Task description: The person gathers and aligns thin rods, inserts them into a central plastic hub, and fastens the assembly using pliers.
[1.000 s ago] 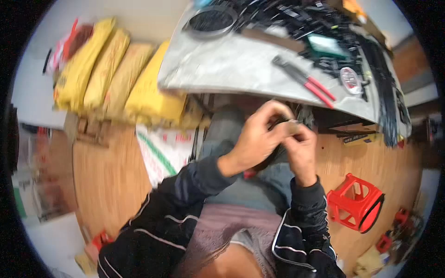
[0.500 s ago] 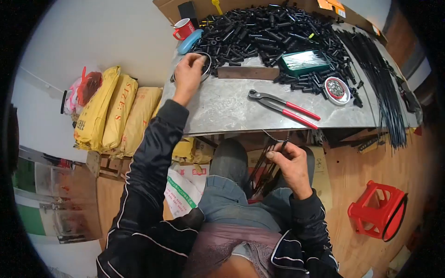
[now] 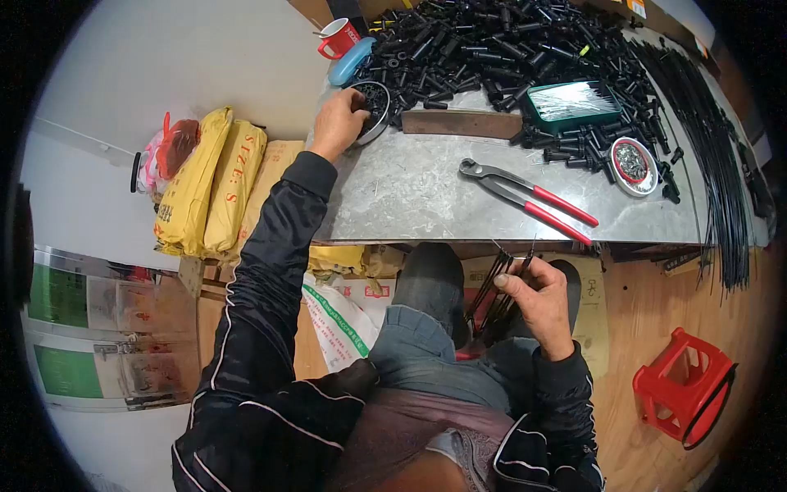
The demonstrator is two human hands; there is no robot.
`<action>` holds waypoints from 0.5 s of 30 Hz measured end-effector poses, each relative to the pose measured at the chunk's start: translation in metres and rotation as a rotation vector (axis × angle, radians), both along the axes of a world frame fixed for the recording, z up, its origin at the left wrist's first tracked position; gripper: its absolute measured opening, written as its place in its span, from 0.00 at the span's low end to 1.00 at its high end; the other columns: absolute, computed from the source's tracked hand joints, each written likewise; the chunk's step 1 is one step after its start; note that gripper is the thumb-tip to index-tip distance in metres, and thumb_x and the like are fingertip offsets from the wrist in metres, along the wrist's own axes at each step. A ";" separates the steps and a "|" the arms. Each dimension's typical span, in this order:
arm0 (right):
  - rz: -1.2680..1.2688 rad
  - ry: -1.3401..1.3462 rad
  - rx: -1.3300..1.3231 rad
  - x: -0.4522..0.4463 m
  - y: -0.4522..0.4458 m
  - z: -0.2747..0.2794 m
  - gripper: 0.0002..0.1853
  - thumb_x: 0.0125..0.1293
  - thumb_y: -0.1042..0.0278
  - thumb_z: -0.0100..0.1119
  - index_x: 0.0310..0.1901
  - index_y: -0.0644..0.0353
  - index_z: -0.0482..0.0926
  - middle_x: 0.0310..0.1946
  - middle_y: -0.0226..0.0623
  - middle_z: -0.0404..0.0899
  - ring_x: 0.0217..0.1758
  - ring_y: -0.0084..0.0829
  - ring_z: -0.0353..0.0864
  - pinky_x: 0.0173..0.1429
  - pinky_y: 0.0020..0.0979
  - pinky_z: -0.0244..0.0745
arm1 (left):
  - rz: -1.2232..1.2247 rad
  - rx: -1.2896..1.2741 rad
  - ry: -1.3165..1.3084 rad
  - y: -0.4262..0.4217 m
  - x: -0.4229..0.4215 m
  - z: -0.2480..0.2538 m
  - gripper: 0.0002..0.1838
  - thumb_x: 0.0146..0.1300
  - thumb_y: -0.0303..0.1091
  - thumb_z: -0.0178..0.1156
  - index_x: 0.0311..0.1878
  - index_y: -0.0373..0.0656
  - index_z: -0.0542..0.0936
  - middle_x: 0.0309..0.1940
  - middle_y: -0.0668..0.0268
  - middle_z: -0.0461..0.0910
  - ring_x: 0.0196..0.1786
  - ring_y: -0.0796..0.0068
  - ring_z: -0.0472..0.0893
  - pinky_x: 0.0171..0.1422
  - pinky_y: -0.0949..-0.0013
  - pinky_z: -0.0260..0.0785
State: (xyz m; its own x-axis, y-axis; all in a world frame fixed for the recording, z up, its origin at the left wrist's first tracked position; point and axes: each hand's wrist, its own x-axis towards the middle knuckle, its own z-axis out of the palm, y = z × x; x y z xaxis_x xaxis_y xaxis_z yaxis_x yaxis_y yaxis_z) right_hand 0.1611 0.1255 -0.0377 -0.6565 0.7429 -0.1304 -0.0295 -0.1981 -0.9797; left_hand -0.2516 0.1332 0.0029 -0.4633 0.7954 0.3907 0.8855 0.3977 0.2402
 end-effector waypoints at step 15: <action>0.033 -0.022 0.006 -0.008 -0.011 0.011 0.07 0.58 0.71 0.67 0.34 0.64 0.81 0.28 0.24 0.79 0.33 0.15 0.75 0.40 0.20 0.70 | 0.113 0.001 -0.045 0.029 0.012 0.004 0.12 0.54 0.39 0.63 0.36 0.41 0.82 0.35 0.52 0.83 0.42 0.50 0.81 0.46 0.53 0.72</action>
State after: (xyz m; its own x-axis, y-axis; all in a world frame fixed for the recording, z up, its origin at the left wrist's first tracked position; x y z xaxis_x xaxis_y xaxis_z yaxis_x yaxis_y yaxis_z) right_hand 0.1531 0.1145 -0.0272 -0.6780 0.7214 -0.1411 -0.0012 -0.1931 -0.9812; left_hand -0.2398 0.1624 0.0071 -0.5668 0.7367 0.3687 0.8235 0.4939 0.2791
